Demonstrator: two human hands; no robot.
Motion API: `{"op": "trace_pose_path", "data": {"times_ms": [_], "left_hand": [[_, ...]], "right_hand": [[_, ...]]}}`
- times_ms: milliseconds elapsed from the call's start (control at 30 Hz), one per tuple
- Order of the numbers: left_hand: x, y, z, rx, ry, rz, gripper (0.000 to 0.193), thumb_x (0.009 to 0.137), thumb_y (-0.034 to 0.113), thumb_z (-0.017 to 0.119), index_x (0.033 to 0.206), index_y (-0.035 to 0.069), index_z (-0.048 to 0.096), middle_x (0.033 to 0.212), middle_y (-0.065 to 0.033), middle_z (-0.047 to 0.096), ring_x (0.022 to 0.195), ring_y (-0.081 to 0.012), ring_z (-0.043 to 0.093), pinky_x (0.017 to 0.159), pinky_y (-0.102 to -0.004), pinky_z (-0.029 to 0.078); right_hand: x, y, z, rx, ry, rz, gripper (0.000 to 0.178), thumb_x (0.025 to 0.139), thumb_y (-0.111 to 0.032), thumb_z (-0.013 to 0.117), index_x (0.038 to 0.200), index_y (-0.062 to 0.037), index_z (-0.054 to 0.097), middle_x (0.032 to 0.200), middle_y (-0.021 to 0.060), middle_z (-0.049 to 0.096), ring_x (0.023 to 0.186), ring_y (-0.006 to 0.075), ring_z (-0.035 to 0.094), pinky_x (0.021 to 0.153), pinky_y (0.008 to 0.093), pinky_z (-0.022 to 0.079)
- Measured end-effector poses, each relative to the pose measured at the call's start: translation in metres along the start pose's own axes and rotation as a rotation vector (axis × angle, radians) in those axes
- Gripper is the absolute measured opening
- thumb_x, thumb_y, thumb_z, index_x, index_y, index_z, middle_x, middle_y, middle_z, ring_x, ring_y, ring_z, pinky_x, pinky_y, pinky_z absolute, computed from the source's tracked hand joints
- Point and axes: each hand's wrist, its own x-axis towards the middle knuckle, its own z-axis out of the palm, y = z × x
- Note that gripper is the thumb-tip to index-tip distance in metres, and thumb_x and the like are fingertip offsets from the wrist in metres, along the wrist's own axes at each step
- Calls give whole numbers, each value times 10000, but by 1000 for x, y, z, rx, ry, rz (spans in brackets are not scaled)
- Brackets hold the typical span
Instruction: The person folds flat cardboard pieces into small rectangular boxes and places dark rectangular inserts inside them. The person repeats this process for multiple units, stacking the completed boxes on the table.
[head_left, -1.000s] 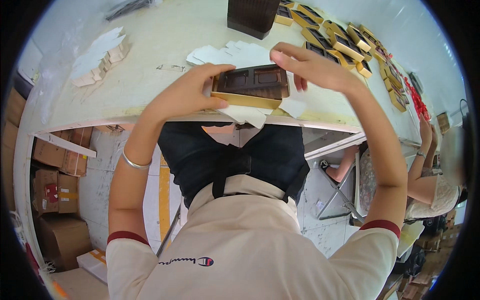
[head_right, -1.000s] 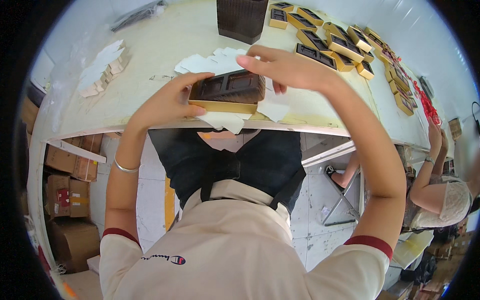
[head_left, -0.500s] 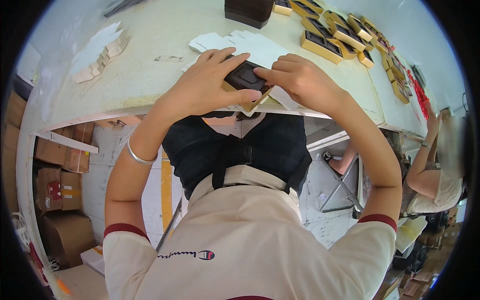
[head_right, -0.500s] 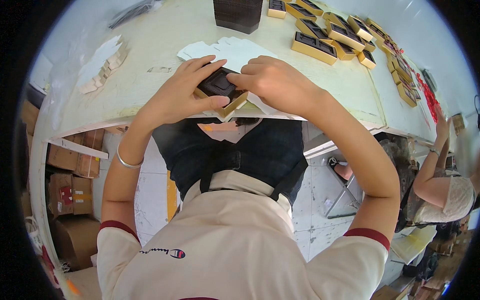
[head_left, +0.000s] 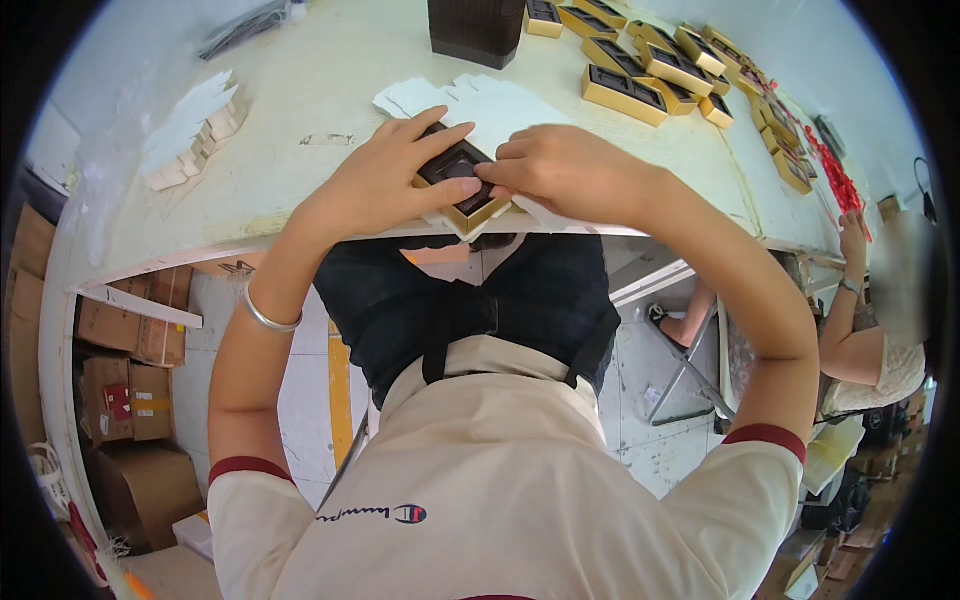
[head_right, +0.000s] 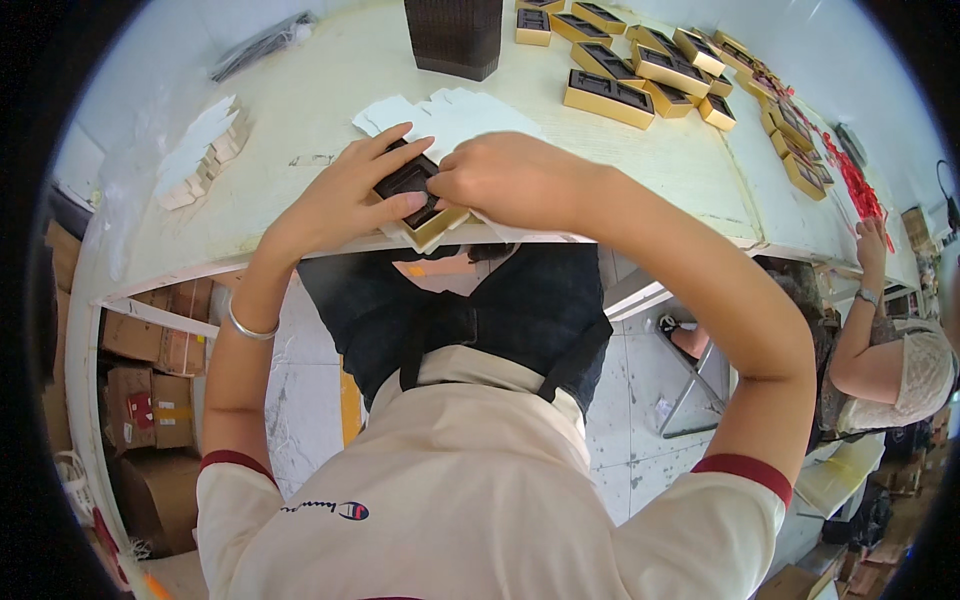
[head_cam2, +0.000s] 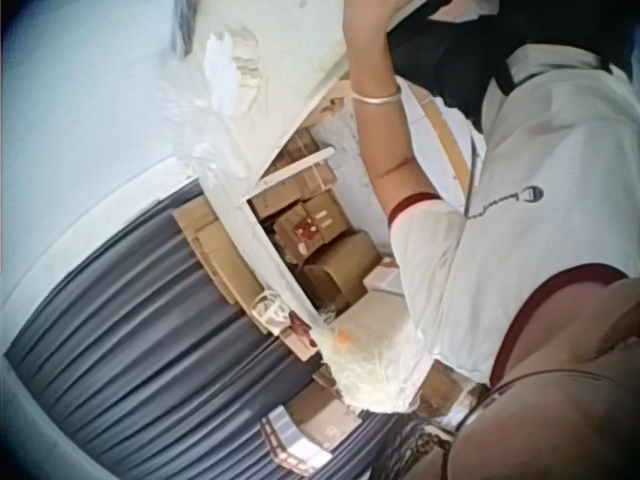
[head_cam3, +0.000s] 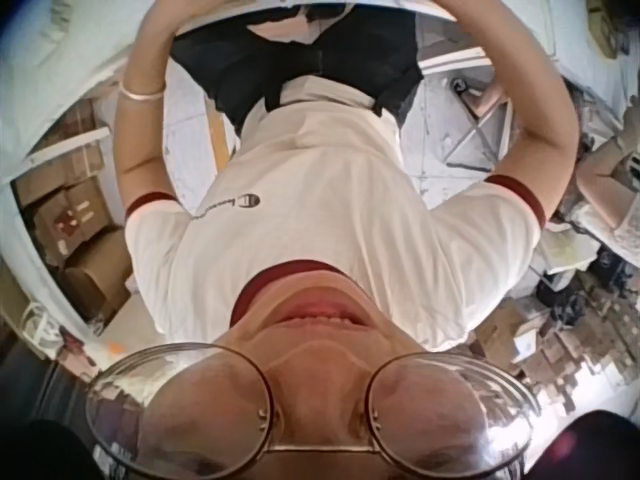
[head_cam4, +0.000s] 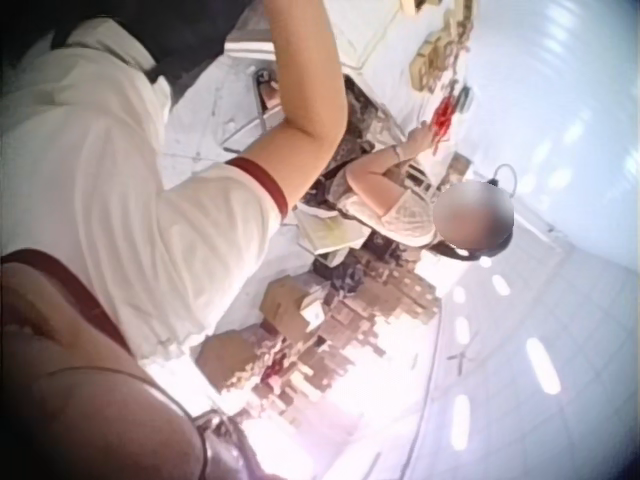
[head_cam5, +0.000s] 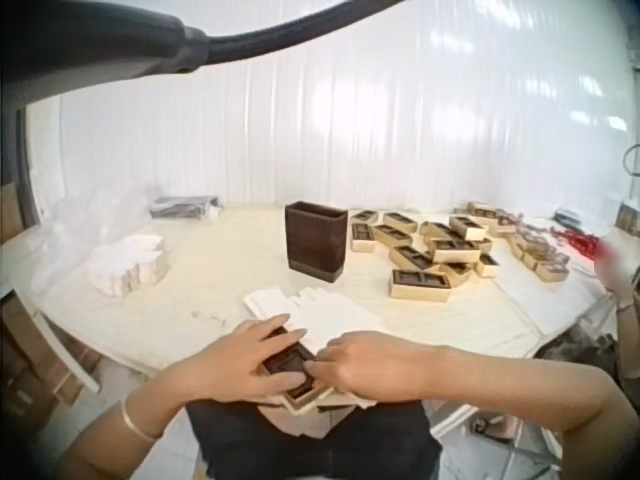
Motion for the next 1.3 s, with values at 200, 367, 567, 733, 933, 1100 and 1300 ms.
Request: {"op": "trace_pose_path", "data": {"times_ms": [200, 367, 567, 733, 933, 1100, 1300], "left_hand": [[-5, 17, 18, 233, 169, -73, 551, 930, 475, 434, 1355, 124, 442, 1360, -216, 418, 1113, -406, 501, 889, -449, 472], [-11, 33, 10, 331, 117, -155, 583, 926, 492, 429, 1336, 79, 457, 1307, -251, 461, 1001, -404, 562, 841, -430, 489], [8, 10, -35, 37, 51, -215, 502, 959, 432, 412, 1292, 68, 506, 1337, -212, 456, 1096, -373, 537, 968, -365, 394], [6, -48, 3, -147, 48, -40, 511, 952, 399, 430, 1347, 74, 437, 1434, -200, 339, 1346, -347, 279, 1113, -409, 194], [-16, 8, 20, 307, -49, -205, 680, 884, 503, 496, 1401, 82, 363, 1456, -249, 266, 1364, -410, 212, 1117, -486, 138], [-19, 27, 10, 226, -94, -252, 740, 834, 564, 539, 1385, 91, 396, 1451, -237, 286, 1362, -409, 219, 1103, -537, 123], [-42, 14, 0, 118, -117, 46, 786, 764, 549, 630, 1382, 118, 406, 1452, -198, 311, 1364, -379, 239, 1110, -517, 143]], "right_hand": [[-18, -61, 37, -196, 205, 380, 727, 764, -451, 623, 1238, 78, 466, 1302, 210, 451, 1090, 307, 510, 882, 362, 449], [-3, -59, 68, -364, 405, 409, 684, 820, -471, 569, 1164, 118, 512, 1161, 283, 532, 1004, 332, 543, 832, 343, 465], [-13, -45, 56, 266, 612, 450, 539, 755, -230, 724, 1140, 92, 530, 1156, 242, 550, 1080, 353, 526, 927, 384, 434], [-44, -16, 28, 283, 773, 545, 532, 726, -239, 768, 1119, 59, 570, 1127, 230, 583, 1066, 369, 547, 929, 411, 440], [-97, 91, -1, -91, 732, 783, 482, 772, -339, 716, 1067, 31, 622, 1134, 217, 587, 1079, 365, 541, 937, 422, 429], [-76, 113, 5, -187, 513, 630, 525, 799, -392, 680, 1135, 1, 589, 1196, 225, 547, 1113, 368, 519, 956, 405, 417], [-37, -3, 28, 361, 158, 329, 602, 744, -373, 734, 1185, -1, 563, 1262, 206, 523, 1203, 353, 460, 1009, 403, 368]]}}
